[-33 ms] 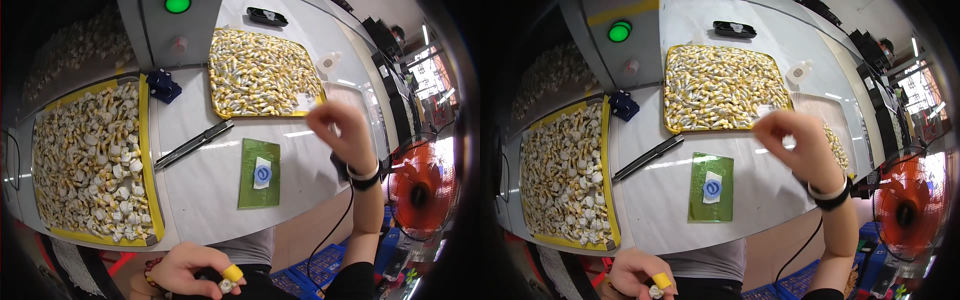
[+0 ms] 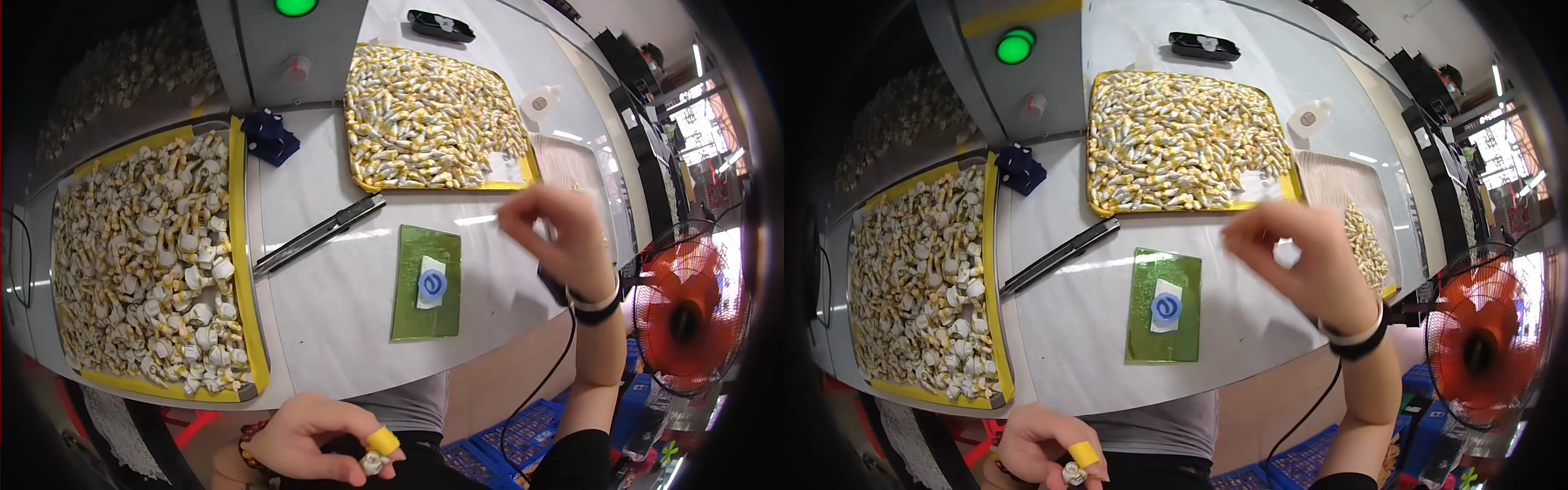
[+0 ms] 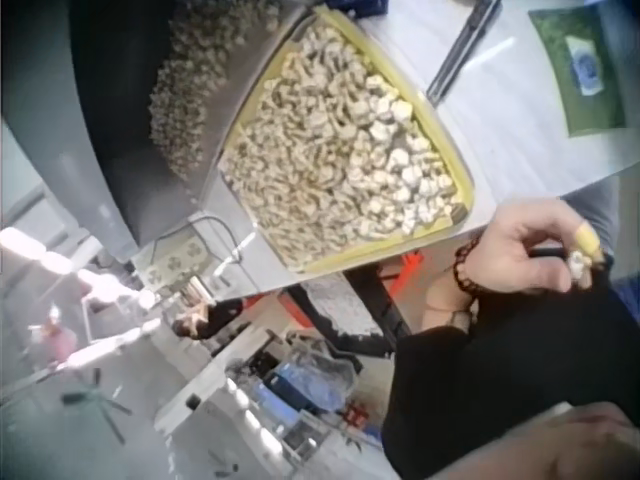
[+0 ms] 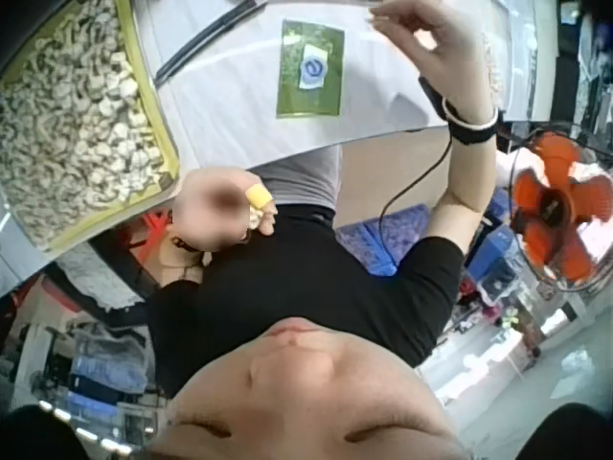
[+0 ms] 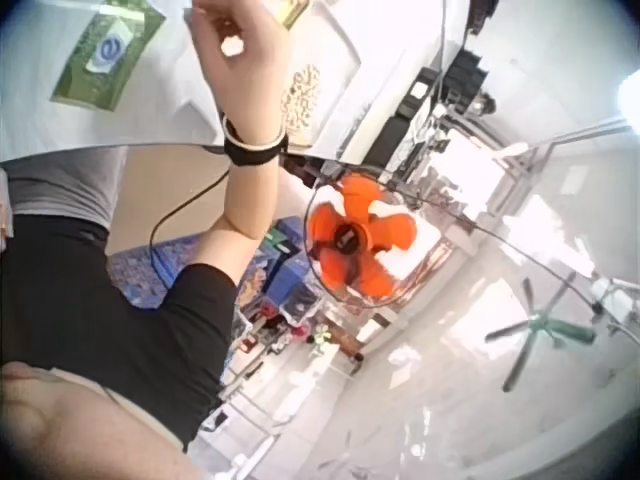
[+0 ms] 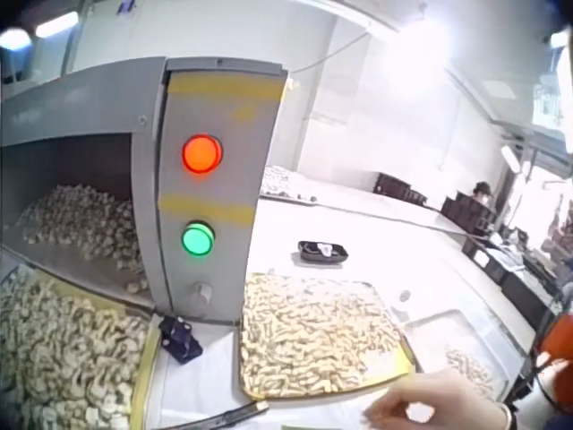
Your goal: The person assembles small white and yellow plastic components by hand. They pick up a component, apply a substance from a small blue cap, and then insert a yellow piece into the white base. The assembled units are placed into a yellow tray on the table.
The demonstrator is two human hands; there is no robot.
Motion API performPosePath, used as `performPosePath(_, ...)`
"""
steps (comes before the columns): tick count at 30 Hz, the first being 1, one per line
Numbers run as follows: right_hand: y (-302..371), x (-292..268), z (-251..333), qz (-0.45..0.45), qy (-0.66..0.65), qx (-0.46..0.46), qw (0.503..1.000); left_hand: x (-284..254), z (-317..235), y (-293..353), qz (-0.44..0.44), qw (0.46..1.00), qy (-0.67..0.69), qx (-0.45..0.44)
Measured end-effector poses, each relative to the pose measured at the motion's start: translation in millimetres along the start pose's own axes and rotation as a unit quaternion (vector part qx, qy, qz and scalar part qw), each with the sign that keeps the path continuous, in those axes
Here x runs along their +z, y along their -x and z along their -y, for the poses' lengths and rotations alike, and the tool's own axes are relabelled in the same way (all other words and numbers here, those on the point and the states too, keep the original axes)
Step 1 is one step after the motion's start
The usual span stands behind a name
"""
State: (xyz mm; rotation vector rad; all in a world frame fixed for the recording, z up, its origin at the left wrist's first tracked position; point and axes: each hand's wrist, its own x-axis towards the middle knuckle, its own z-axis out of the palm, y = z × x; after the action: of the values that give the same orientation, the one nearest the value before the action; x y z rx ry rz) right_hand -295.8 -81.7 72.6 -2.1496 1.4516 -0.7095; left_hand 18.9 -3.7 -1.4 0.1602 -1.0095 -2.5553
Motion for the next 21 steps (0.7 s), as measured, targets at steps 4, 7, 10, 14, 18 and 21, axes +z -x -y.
performPosePath(4, 14, 20, 33, 0.108, -0.019, -0.017, 0.994, 5, 6, -4, -0.053, 0.992, 0.098, 0.051)
performPosePath(7, 19, 29, 34, 0.105, -0.044, 0.014, 0.993, 14, -6, -11, -0.13, 0.986, 0.094, 0.036)
performPosePath(10, 21, 31, 31, 0.088, -0.025, 0.008, 0.996, 16, -6, -15, -0.167, 0.982, 0.089, 0.03)
performPosePath(14, 19, 36, 34, 0.047, 0.065, -0.032, 0.996, 17, -4, -17, -0.192, 0.975, 0.101, 0.038)
performPosePath(18, 19, 37, 32, 0.078, 0.124, -0.106, 0.983, 20, -2, -17, -0.225, 0.966, 0.116, 0.05)
performPosePath(21, 18, 36, 33, 0.097, 0.16, -0.149, 0.971, 20, -4, -18, -0.242, 0.962, 0.118, 0.049)
